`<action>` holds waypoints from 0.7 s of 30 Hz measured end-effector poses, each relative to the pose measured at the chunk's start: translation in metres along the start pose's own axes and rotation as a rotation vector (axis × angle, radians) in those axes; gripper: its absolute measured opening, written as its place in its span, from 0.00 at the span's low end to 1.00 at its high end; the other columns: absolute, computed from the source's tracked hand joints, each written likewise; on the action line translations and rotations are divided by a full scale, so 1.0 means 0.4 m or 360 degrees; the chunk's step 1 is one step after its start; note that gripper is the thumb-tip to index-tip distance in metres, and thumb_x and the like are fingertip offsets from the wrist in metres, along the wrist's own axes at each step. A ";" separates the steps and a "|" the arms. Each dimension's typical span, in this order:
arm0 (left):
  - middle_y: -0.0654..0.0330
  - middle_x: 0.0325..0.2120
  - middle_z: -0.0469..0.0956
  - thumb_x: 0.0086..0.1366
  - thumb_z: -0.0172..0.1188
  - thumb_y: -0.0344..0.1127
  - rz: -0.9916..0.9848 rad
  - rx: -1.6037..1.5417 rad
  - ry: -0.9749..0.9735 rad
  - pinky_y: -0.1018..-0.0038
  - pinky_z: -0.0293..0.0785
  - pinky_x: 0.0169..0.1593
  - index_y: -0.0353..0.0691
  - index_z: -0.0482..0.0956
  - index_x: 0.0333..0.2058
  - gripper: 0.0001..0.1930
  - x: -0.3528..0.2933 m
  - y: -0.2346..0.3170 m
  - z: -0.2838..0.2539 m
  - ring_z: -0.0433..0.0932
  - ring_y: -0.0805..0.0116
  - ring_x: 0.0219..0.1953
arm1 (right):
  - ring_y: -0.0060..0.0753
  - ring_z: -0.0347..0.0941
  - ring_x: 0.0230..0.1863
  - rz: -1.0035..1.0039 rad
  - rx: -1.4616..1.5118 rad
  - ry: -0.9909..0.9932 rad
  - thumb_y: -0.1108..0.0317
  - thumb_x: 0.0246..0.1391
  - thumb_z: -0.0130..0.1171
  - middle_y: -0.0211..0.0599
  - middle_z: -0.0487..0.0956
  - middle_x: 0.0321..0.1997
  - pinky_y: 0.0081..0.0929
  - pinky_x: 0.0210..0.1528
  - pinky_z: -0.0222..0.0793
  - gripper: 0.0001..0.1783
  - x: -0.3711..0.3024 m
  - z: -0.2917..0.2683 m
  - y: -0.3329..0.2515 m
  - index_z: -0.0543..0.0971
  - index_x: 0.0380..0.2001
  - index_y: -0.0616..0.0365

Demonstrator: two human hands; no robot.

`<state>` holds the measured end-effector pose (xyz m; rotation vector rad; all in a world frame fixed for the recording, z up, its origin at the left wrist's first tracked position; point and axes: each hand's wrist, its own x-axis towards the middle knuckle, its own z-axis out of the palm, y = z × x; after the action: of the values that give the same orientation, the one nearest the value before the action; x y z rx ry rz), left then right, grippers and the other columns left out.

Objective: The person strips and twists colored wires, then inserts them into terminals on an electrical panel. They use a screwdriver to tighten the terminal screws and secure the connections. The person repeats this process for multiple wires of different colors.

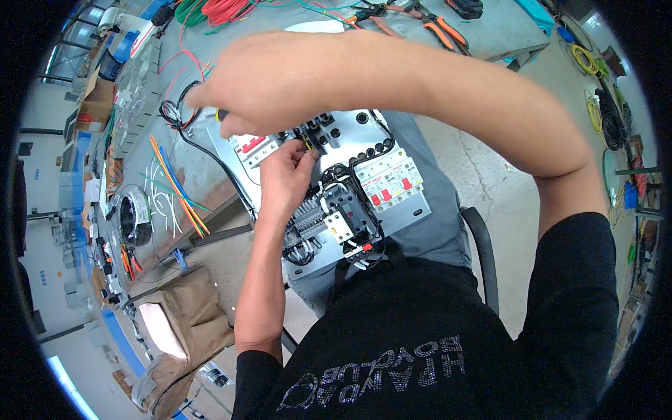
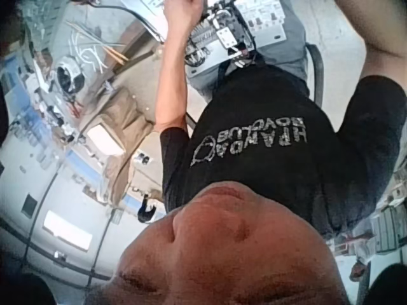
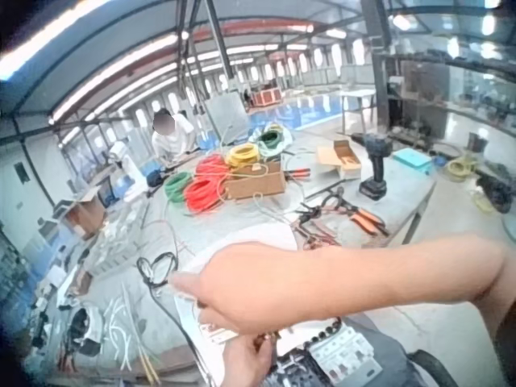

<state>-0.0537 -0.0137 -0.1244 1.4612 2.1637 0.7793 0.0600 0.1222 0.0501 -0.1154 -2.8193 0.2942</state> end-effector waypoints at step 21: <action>0.45 0.29 0.85 0.68 0.66 0.32 0.0121 -0.0081 0.0063 0.60 0.78 0.40 0.31 0.84 0.41 0.09 -0.012 -0.004 -0.001 0.84 0.49 0.31 | 0.52 0.78 0.38 -0.0369 0.0574 0.0775 0.44 0.64 0.59 0.41 0.80 0.31 0.45 0.42 0.74 0.26 0.046 0.179 0.060 0.80 0.26 0.58</action>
<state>-0.0533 -0.0186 -0.1249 1.5224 2.1115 0.8903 0.0218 0.1341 -0.0164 0.1932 -2.2316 0.6189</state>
